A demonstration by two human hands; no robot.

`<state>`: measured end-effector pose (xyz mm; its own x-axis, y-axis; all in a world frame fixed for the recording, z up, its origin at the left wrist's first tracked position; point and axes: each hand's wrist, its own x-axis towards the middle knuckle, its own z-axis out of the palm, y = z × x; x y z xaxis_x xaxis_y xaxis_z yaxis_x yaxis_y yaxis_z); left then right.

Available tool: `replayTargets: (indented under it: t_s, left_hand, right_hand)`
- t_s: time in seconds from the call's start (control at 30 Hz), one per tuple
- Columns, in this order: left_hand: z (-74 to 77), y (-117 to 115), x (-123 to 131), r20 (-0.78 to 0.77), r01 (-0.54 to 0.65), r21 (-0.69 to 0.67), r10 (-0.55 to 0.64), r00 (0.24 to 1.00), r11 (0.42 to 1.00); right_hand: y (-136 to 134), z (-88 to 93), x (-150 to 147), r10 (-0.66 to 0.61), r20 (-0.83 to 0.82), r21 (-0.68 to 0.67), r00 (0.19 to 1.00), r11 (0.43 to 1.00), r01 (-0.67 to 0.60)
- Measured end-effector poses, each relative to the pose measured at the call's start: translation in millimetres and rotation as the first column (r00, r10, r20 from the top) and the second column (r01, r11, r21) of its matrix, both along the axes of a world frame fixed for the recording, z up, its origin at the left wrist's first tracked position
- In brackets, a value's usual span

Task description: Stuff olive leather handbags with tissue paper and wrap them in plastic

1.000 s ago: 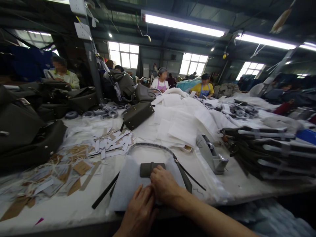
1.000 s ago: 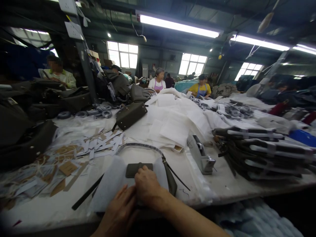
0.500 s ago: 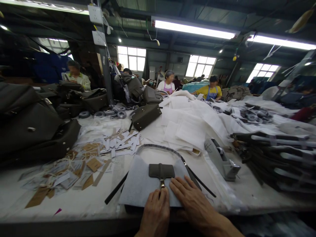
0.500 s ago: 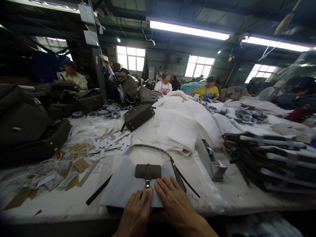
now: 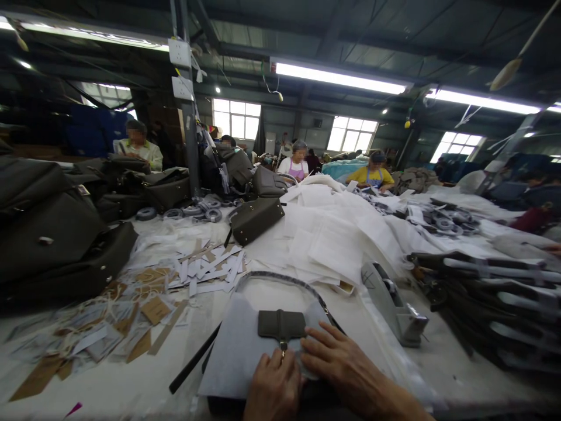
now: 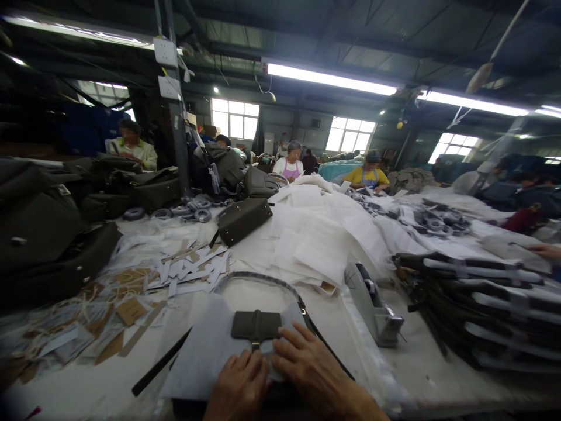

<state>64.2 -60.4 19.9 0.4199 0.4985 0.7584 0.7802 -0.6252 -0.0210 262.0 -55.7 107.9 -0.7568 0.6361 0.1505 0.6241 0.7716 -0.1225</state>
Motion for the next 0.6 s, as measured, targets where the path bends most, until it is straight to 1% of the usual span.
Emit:
replayTargets:
  t_s: [0.07,0.1,0.17,0.23,0.27,0.33,0.4,0.47,0.53,0.57,0.6]
  left_hand:
    - [-1.0,0,0,0.09,0.007,0.109,-0.017,0.996,0.994]
    - [0.0,-1,-1,0.103,0.005,0.131,-0.019,0.995,0.991]
    - [3.2,-4,-5,0.079,0.011,0.12,-0.021,0.997,0.993]
    - [5.8,-7,-11,0.033,0.035,0.085,-0.038,0.999,0.996]
    - [6.2,-8,-14,0.012,0.051,0.084,-0.052,0.999,0.995]
    - [5.7,-10,-20,-0.029,0.078,0.095,-0.075,0.997,0.992]
    - [4.6,-12,-25,-0.076,0.078,0.103,-0.07,0.995,0.992]
    - [4.3,-12,-27,-0.138,0.059,0.103,-0.045,0.989,0.993]
    - [4.4,-13,-27,-0.183,0.038,0.105,-0.018,0.983,0.994]
    - [4.2,-13,-27,-0.185,0.031,0.114,-0.009,0.983,0.993]
    - [4.0,-13,-27,-0.177,0.029,0.125,-0.006,0.984,0.992]
  right_hand:
    - [0,-4.0,7,0.08,0.005,0.067,0.997,0.995,-0.08]
    - [-1,-5.5,11,0.113,-0.003,0.096,0.994,0.989,-0.113]
    - [-2,-7.1,18,0.159,-0.025,0.144,0.987,0.978,-0.154]
    - [-4,-6.2,23,0.164,-0.047,0.154,0.985,0.976,-0.155]
    - [-5,-4.2,24,0.155,-0.055,0.13,0.986,0.98,-0.147]
    - [-8,4.6,25,0.112,-0.067,0.03,0.991,0.994,-0.11]
    - [-12,19.7,23,0.018,-0.053,-0.106,0.998,0.994,-0.024]
    - [-15,36.4,16,-0.083,-0.01,-0.201,0.997,0.976,0.079]
    - [-18,44.9,6,-0.155,0.01,-0.203,0.988,0.967,0.154]
    - [-18,43.2,0,-0.166,0.006,-0.174,0.986,0.971,0.164]
    - [-18,36.8,-6,-0.155,-0.001,-0.132,0.988,0.979,0.154]
